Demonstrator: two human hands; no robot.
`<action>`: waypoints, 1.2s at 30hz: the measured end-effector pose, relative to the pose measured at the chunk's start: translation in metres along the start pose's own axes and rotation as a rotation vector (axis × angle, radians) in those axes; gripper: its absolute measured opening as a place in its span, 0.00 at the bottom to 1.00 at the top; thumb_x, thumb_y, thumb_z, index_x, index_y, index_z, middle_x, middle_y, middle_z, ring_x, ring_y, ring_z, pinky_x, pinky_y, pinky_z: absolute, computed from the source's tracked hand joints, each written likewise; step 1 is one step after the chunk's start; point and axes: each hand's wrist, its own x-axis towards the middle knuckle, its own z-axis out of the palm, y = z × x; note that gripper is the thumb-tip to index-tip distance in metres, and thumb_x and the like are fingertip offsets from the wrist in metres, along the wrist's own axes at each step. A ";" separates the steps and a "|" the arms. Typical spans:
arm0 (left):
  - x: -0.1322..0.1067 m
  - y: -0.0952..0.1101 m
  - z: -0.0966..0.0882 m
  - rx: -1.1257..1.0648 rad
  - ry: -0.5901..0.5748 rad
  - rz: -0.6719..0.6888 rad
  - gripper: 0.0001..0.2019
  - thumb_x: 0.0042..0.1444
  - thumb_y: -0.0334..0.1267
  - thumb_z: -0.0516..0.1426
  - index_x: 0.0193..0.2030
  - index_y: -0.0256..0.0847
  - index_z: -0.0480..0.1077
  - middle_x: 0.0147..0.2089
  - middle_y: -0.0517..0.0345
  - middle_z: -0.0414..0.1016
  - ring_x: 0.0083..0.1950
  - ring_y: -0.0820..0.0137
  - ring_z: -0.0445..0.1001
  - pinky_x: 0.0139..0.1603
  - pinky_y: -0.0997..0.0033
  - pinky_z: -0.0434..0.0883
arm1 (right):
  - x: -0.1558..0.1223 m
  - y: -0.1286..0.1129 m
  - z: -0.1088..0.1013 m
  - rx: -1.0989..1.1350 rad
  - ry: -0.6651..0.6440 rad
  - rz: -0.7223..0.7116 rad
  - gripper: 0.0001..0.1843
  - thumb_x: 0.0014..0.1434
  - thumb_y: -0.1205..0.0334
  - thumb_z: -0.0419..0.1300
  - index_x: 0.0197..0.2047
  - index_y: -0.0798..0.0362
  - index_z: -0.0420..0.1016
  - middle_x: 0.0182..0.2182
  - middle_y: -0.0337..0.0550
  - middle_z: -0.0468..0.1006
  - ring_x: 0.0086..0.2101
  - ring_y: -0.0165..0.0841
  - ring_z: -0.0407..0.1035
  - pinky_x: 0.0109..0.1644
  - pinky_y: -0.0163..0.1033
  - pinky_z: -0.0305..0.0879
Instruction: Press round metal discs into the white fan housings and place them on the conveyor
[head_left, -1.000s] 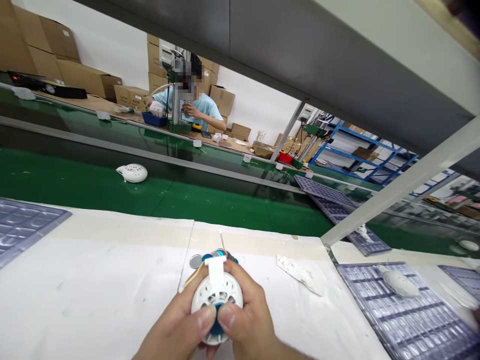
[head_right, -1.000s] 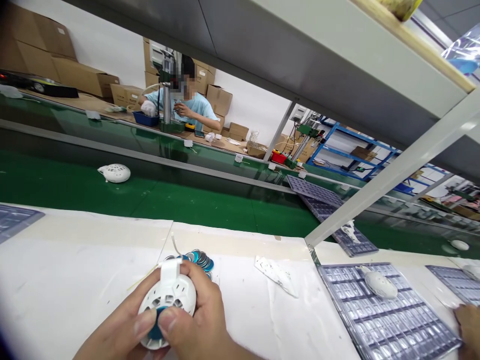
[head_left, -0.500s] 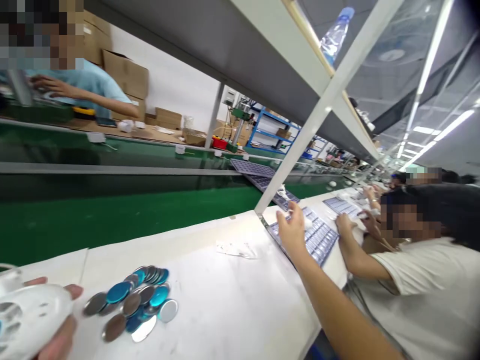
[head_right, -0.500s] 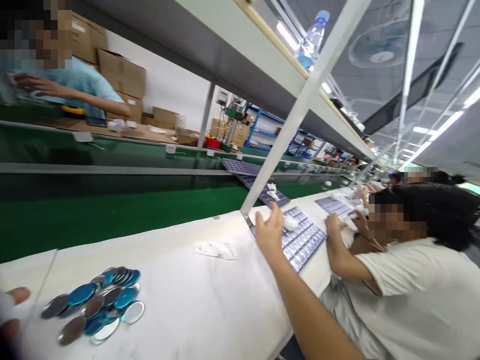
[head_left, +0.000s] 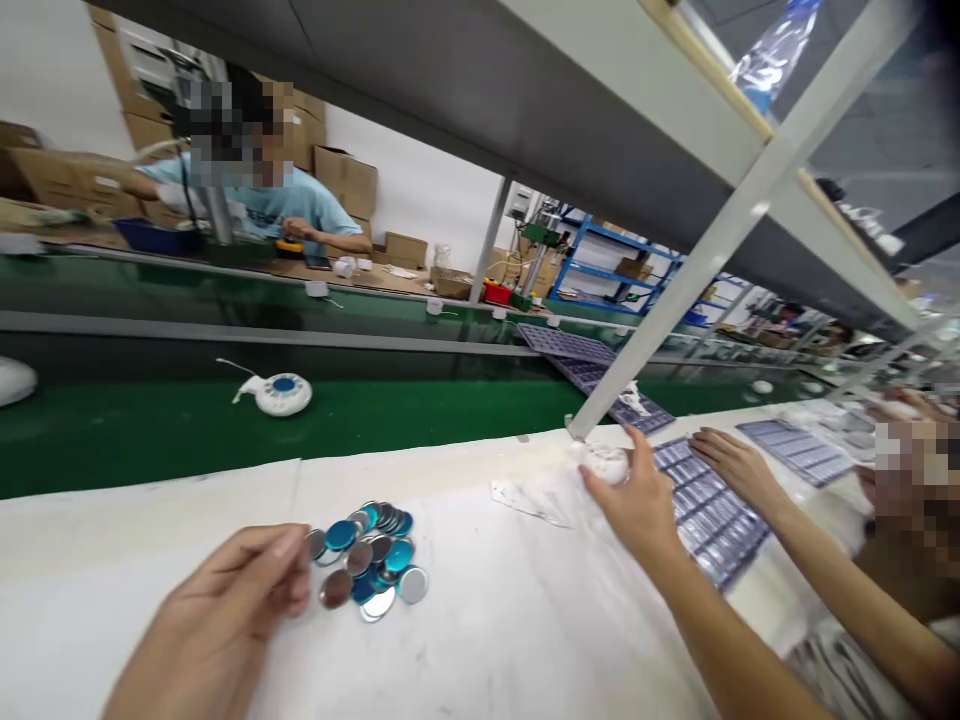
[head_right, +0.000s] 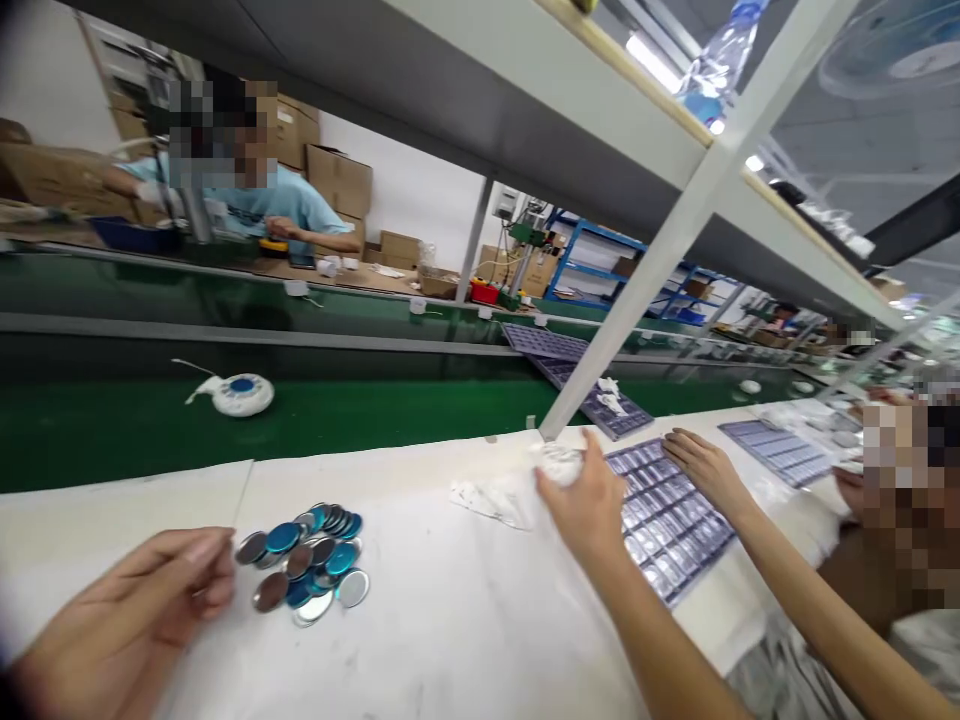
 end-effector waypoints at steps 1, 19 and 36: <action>-0.008 -0.001 0.006 0.039 -0.044 -0.018 0.08 0.55 0.44 0.66 0.36 0.43 0.78 0.27 0.64 0.77 0.30 0.72 0.72 0.33 0.81 0.73 | -0.023 -0.020 0.008 0.094 -0.080 -0.086 0.44 0.54 0.54 0.70 0.70 0.49 0.56 0.53 0.56 0.76 0.54 0.51 0.70 0.59 0.52 0.63; -0.019 0.018 0.022 -0.236 -0.070 -0.159 0.18 0.59 0.56 0.59 0.38 0.41 0.72 0.26 0.58 0.73 0.23 0.72 0.62 0.20 0.76 0.62 | -0.082 -0.128 0.062 0.086 -0.973 -0.718 0.06 0.57 0.64 0.65 0.40 0.52 0.75 0.35 0.43 0.76 0.36 0.39 0.70 0.38 0.39 0.61; -0.029 0.013 0.029 -0.030 -0.153 -0.084 0.19 0.61 0.56 0.57 0.33 0.40 0.71 0.24 0.60 0.71 0.22 0.74 0.60 0.26 0.74 0.65 | -0.082 -0.124 0.045 0.993 -1.125 -0.244 0.16 0.60 0.51 0.65 0.44 0.55 0.80 0.23 0.41 0.76 0.22 0.32 0.71 0.22 0.34 0.64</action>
